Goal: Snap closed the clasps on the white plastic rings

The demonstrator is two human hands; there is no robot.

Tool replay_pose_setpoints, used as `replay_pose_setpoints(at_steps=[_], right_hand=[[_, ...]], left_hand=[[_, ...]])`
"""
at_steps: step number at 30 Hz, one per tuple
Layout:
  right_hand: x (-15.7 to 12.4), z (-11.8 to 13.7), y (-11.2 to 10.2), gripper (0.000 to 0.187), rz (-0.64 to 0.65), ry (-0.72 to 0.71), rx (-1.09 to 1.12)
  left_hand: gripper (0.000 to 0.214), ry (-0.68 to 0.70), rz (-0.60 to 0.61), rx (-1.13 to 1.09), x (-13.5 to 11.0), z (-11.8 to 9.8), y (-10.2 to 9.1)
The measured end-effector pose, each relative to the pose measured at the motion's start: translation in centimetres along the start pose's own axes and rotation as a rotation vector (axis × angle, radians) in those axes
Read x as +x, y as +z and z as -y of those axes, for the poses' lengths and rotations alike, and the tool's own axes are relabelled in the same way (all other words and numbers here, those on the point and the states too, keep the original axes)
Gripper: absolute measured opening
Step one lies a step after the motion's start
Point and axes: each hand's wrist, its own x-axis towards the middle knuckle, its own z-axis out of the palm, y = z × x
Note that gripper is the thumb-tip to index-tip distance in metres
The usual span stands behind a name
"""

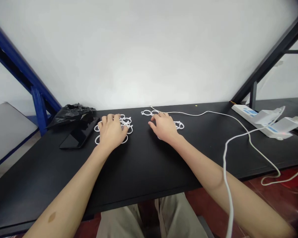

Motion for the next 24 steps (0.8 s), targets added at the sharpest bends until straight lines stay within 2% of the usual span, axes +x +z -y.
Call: replay_pose_setpoints(at_steps=[4, 8, 12, 22, 24], right_hand=[[1.6, 0.2, 0.9, 0.035, 0.018, -0.026, -0.112], [3.8, 0.2, 1.9, 0.044, 0.105, -0.014, -0.146], [4.8, 0.1, 2.0, 0.034, 0.123, -0.019, -0.161], [2.3, -0.7, 0.6, 0.019, 0.119, -0.06, -0.133], [1.4, -0.8, 0.3, 0.021, 0.057, -0.052, -0.101]], left_hand=[[0.049, 0.015, 0.004, -0.026, 0.0, -0.4, 0.0], [0.046, 0.064, -0.018, -0.057, 0.1, -0.6, 0.3], [0.041, 0.143, -0.041, -0.122, 0.1, -0.4, 0.6], [0.029, 0.274, -0.051, -0.211, 0.0, -0.6, 0.7], [0.027, 0.308, -0.05, -0.238, -0.1, -0.7, 0.7]])
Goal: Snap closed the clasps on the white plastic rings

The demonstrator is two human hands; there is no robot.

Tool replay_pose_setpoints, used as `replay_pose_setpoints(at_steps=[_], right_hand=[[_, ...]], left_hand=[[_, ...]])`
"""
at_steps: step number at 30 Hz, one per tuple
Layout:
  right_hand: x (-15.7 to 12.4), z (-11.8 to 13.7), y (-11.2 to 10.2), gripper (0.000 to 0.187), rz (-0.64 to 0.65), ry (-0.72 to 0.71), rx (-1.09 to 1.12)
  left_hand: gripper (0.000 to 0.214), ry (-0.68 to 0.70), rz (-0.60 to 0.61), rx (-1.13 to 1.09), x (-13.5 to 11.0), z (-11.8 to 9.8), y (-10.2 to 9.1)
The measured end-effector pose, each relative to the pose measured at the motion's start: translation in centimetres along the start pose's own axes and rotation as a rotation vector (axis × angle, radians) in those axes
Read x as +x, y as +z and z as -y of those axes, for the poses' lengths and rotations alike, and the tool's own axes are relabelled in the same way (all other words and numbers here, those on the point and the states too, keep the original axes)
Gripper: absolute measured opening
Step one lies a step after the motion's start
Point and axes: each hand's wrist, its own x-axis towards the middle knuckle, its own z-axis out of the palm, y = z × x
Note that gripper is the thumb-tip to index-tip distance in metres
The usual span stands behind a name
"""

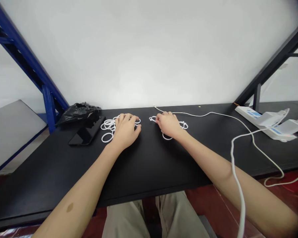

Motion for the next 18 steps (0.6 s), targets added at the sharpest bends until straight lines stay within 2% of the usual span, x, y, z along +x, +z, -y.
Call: replay_pose_setpoints(at_steps=[4, 6, 11, 18], right_hand=[[-1.3, 0.5, -0.5, 0.021, -0.24, -0.009, 0.232], [-1.6, 0.9, -0.7, 0.018, -0.294, -0.025, 0.387], [-1.8, 1.4, 0.0, 0.013, -0.242, -0.039, 0.643], [-2.4, 2.4, 0.2, 0.01, -0.195, -0.11, 0.701]], left_hand=[[0.031, 0.065, 0.007, -0.069, -0.1, -0.4, -0.2], [0.038, 0.091, 0.024, -0.1, -0.1, -0.5, -0.3], [0.045, 0.12, 0.057, -0.118, -0.1, -0.4, -0.2], [0.039, 0.156, 0.043, -0.143, -0.2, -0.5, -0.1]])
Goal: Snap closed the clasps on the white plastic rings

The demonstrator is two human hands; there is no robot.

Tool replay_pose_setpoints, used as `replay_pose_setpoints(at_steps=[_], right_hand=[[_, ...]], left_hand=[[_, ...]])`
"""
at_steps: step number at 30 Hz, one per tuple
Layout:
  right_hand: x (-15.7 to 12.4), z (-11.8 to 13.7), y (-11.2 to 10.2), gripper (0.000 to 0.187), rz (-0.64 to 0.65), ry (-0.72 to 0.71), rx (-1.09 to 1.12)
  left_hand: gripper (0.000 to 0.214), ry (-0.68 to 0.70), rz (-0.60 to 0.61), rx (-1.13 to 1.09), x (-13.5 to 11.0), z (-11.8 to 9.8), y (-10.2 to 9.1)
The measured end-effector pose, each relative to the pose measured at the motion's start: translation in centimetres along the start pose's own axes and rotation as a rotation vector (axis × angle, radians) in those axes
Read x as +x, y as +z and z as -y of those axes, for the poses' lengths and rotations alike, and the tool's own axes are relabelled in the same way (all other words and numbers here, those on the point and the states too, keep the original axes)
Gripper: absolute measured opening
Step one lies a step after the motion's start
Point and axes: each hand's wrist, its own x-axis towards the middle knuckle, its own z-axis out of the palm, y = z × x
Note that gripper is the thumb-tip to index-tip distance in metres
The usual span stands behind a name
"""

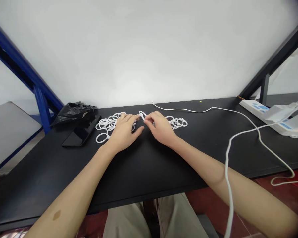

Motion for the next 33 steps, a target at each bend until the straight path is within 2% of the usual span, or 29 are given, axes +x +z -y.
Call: replay_pose_setpoints(at_steps=[4, 9, 14, 17, 23, 27, 31, 33], right_hand=[[-0.2, 0.7, 0.0, 0.009, 0.067, 0.008, 0.062], [-0.5, 1.0, 0.0, 0.008, 0.123, -0.056, 0.15], [-0.7, 1.3, -0.1, 0.007, 0.129, -0.07, 0.169], [-0.6, 1.3, -0.1, 0.013, 0.137, -0.048, 0.14], [-0.5, 1.1, 0.0, 0.031, 0.232, 0.029, -0.014], [-0.5, 1.2, 0.0, 0.028, 0.188, 0.049, -0.032], [-0.5, 1.3, -0.2, 0.025, 0.071, 0.055, 0.098], [-0.4, 1.3, -0.3, 0.023, 0.056, 0.02, 0.159]], left_hand=[[0.048, -0.001, 0.007, -0.02, -0.1, -0.1, 0.3], [0.057, -0.03, 0.025, -0.069, -0.2, 0.0, 0.2], [0.04, -0.016, 0.031, -0.117, -0.1, 0.0, -0.4], [0.03, 0.012, -0.002, -0.086, 0.0, 0.1, -0.5], [0.032, -0.004, -0.048, -0.027, 0.0, 0.7, -0.3], [0.034, -0.019, -0.063, -0.077, 0.0, 0.7, -0.4], [0.035, 0.015, -0.065, -0.091, 0.0, 0.3, -0.5], [0.036, 0.033, -0.045, -0.079, 0.0, 0.1, -0.4]])
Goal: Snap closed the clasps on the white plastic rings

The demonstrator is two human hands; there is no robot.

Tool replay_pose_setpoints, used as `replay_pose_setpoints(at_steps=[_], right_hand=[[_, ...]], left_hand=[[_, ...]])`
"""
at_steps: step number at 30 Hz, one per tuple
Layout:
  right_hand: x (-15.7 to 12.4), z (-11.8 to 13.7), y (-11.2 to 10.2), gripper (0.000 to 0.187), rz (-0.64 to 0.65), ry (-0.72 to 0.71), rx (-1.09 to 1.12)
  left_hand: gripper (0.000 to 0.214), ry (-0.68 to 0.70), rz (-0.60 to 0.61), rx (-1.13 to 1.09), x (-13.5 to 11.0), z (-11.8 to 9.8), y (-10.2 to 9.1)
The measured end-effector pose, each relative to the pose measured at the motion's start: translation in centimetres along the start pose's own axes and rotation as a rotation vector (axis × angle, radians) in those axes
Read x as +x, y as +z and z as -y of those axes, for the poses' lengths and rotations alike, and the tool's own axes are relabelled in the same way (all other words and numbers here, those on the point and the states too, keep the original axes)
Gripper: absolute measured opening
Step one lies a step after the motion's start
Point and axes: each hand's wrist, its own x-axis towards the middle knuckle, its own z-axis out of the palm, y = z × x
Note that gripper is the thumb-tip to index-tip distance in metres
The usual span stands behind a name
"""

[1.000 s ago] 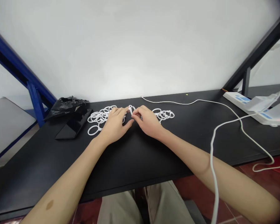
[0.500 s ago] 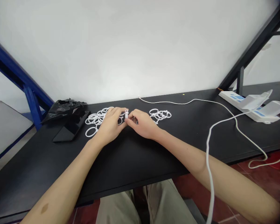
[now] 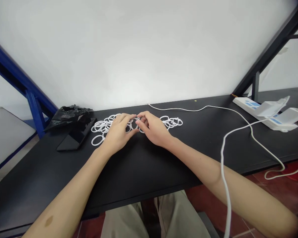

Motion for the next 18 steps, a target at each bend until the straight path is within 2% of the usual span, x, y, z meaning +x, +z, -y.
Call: replay_pose_setpoints(at_steps=[4, 11, 18], right_hand=[[0.03, -0.08, 0.08, 0.016, 0.013, -0.03, 0.048], [0.13, -0.52, 0.25, 0.017, -0.03, -0.095, 0.079], [0.34, -0.41, -0.06, 0.014, -0.054, -0.099, 0.15]], left_hand=[[0.036, 0.018, 0.027, 0.03, -0.07, -0.11, 0.04], [0.039, 0.055, 0.032, 0.005, -0.12, -0.28, -0.2], [0.037, 0.036, 0.06, 0.013, -0.13, -0.47, -0.09]])
